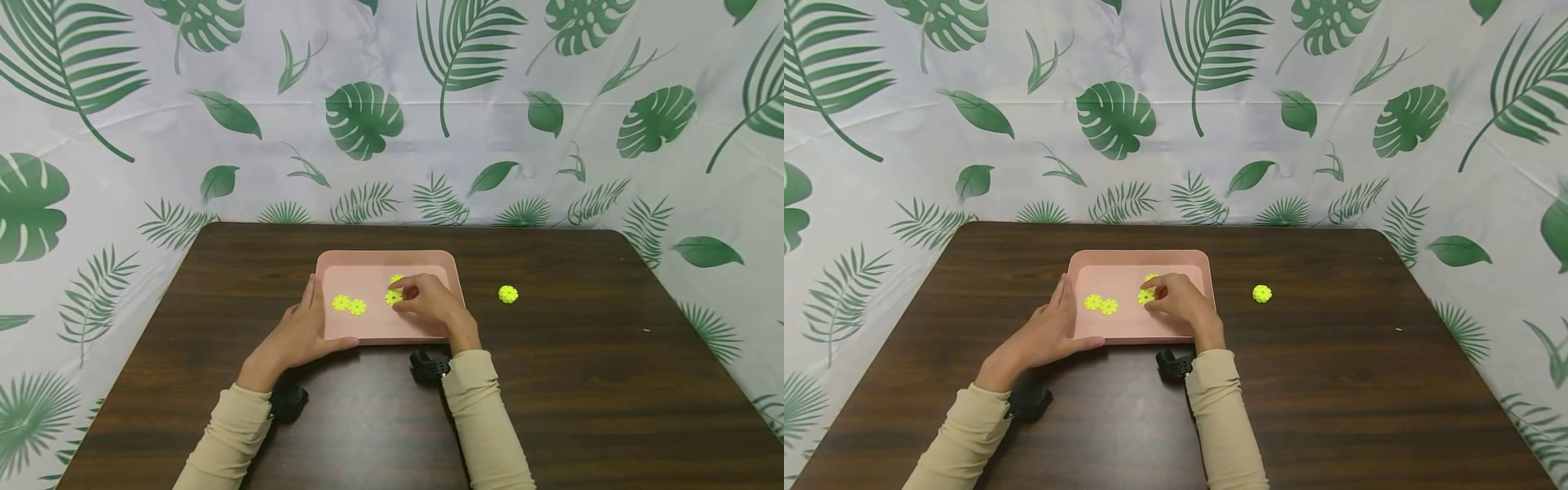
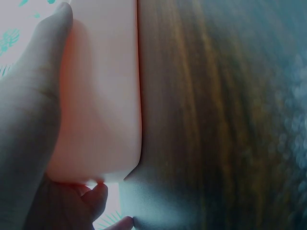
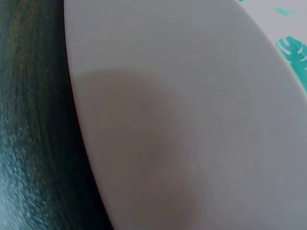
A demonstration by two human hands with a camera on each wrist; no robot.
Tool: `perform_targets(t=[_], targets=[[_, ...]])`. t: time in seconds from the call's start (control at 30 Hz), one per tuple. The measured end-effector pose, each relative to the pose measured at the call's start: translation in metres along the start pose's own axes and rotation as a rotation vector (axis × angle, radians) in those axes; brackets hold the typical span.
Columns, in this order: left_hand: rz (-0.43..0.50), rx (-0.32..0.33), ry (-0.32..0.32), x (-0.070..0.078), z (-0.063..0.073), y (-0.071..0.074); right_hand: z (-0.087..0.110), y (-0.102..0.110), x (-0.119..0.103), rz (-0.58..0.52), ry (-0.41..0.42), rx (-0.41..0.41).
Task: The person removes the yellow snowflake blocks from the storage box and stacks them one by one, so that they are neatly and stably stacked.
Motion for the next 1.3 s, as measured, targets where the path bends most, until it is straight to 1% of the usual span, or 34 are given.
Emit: perform_targets(t=[0.1,0.33,0.7,0.9,1.07,1.2,1.3], targets=[[-0.003,-0.002,0.002,0.0,-0.001,0.0,0.0,0.001,-0.001,0.006,-0.002,-0.006],[-0.006,-0.008,0.003,0.001,-0.002,0.001,0.001,0.004,0.0,-0.018,-0.026,-0.015],[-0.016,0.008,-0.009,0.002,-0.001,0.001,0.001,0.002,-0.001,-0.009,-0.016,-0.027],[-0.018,0.007,-0.007,0.001,0.0,0.0,0.001,0.005,0.0,0.007,0.007,0.018],[-0.019,0.007,-0.007,0.001,0.0,-0.001,0.001,0.016,-0.002,0.038,0.065,0.068],[-0.018,0.014,-0.012,0.001,0.001,-0.001,0.004,0.026,-0.003,0.014,0.097,0.081],[-0.021,0.018,-0.016,0.001,0.001,-0.001,0.007,0.032,-0.001,-0.031,0.082,0.093]])
Point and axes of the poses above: each hand's wrist, its own z-axis away from the middle knuckle, its own y-axis out of the back of the hand, x = y × z, the point moved 4 cm from there along -z, towards the middle knuckle, and after that the axes turned 12 degrees about x, right-handed, at the moved point
